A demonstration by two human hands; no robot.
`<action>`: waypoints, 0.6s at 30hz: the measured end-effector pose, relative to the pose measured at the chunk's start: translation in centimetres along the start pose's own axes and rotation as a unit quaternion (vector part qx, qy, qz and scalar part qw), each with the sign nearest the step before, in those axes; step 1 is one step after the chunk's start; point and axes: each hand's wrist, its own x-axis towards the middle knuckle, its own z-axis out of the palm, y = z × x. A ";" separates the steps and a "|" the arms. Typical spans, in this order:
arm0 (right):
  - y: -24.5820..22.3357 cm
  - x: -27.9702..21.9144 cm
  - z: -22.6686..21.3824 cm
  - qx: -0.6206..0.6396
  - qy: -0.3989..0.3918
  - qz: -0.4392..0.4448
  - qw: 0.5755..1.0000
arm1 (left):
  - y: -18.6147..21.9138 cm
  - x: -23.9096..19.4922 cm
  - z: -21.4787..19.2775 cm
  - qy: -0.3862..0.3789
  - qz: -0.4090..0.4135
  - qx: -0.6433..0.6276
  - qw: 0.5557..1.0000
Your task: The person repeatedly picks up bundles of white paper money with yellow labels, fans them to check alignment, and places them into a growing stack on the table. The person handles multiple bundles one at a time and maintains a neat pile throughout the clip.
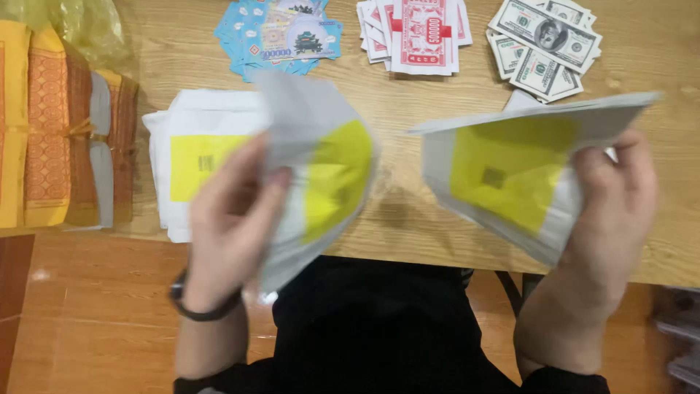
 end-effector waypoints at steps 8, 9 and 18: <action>6.5 3.5 -1.1 0.188 0.070 0.158 0.967 | -13.3 0.8 -10.5 0.072 -0.245 -0.160 0.954; 6.8 3.6 -1.0 0.191 0.066 0.158 0.967 | -12.7 1.0 -10.5 0.076 -0.245 -0.157 0.954; 7.3 3.9 -0.2 0.143 0.030 0.137 0.980 | -12.0 1.8 -10.8 0.018 -0.296 0.191 0.936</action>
